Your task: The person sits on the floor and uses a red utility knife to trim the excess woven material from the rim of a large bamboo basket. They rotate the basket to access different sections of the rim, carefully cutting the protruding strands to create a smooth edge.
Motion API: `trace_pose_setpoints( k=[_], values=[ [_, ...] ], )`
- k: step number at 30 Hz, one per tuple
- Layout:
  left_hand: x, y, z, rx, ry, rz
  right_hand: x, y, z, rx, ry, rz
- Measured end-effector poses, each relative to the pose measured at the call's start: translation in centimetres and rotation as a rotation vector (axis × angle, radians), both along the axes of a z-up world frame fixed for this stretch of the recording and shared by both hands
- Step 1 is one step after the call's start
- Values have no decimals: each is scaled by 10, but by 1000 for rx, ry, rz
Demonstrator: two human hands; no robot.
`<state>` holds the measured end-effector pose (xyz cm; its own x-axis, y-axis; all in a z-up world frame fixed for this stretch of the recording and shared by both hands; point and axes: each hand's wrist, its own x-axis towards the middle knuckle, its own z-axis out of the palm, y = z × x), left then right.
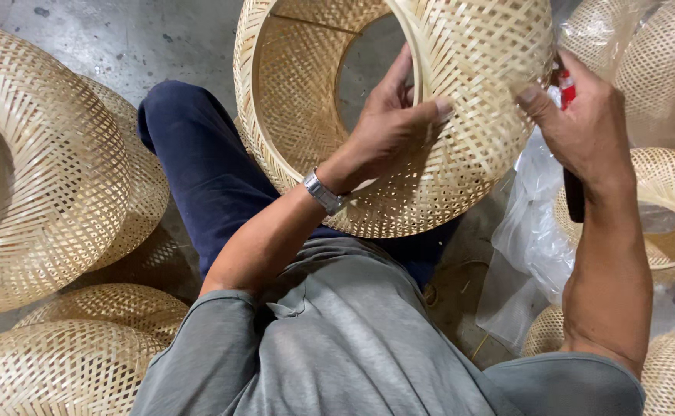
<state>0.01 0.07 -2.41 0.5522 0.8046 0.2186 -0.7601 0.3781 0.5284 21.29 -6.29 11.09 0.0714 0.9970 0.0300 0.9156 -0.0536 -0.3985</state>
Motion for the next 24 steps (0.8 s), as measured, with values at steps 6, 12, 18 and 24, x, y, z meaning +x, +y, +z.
trace_pose_setpoints(
  k=[6,12,18,24],
  values=[
    [-5,-13,-1,87,95,63,-12,-12,5,85,165,41],
    [-4,-11,-20,279,217,164,-4,-25,-9,203,244,85],
    [-28,-12,-38,363,269,39,23,-7,-25,161,636,-261],
    [-43,-30,-62,525,431,8,47,24,-53,92,879,-21]
  ],
)
